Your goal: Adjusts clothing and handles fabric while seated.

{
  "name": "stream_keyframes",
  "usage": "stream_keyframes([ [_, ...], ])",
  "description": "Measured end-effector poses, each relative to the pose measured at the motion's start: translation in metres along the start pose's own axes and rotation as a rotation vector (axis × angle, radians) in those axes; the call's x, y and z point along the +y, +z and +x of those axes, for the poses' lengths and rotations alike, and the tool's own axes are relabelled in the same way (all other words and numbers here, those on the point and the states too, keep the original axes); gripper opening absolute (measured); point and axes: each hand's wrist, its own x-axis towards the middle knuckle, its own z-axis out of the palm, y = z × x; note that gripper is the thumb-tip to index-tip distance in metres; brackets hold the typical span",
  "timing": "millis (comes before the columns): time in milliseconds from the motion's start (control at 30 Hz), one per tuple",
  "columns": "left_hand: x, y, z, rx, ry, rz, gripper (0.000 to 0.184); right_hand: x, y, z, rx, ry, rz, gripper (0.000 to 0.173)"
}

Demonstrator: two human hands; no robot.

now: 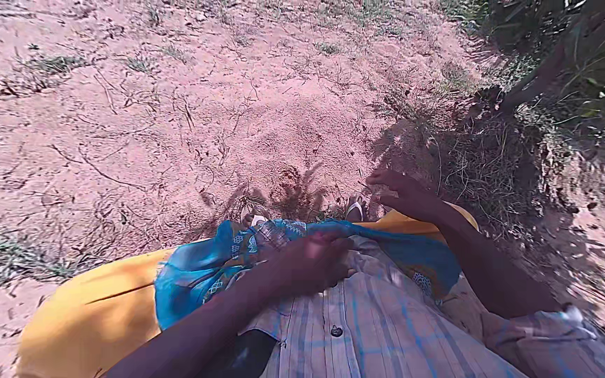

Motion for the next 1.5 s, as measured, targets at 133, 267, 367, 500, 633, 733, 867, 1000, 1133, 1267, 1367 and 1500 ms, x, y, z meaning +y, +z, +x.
stream_keyframes([
  [133, 0.016, 0.006, -0.011, -0.064, -0.086, -0.018, 0.042, -0.014, 0.029, -0.032, -0.044, -0.031, 0.134, 0.036],
  [267, 0.028, 0.003, -0.040, -0.055, -0.166, -0.083, 0.031, -0.032, 0.048, -0.038, -0.188, -0.158, 0.305, 0.035],
  [367, 0.027, 0.012, -0.076, 0.106, -0.032, -0.162, 0.034, -0.041, 0.051, -0.037, -0.386, -0.245, 0.253, 0.041],
  [500, 0.028, 0.023, -0.106, 0.208, 0.253, -0.280, 0.040, -0.036, 0.059, -0.051, -0.510, -0.317, 0.134, 0.033],
  [633, 0.020, 0.026, -0.108, 0.143, 0.033, -0.546, 0.050, -0.018, 0.070, -0.077, -0.345, -0.371, 0.264, 0.017],
  [733, 0.013, 0.028, -0.094, 0.210, -0.292, -0.676, 0.048, -0.015, 0.064, -0.094, -0.301, -0.324, 0.295, 0.016],
  [867, 0.024, 0.025, -0.074, 0.115, -0.379, -0.285, 0.037, -0.015, 0.048, -0.111, -0.289, -0.415, 0.366, 0.023],
  [1000, 0.026, 0.038, -0.082, 0.153, -0.138, -0.061, 0.033, -0.025, 0.040, -0.090, -0.342, -0.125, 0.354, 0.035],
  [1133, 0.030, 0.048, -0.094, 0.253, 0.026, -0.031, 0.032, -0.053, 0.058, -0.049, -0.439, -0.116, 0.134, 0.032],
  [1267, 0.035, 0.052, -0.096, 0.275, 0.060, 0.004, 0.030, -0.082, 0.084, -0.022, -0.615, -0.293, -0.046, 0.035],
  [1367, 0.035, 0.054, -0.095, 0.317, 0.075, 0.030, 0.030, -0.088, 0.098, -0.018, -0.512, -0.363, -0.081, 0.025],
  [1500, 0.034, 0.054, -0.092, 0.348, 0.084, 0.052, 0.033, -0.082, 0.106, -0.024, -0.171, -0.448, -0.093, 0.022],
])
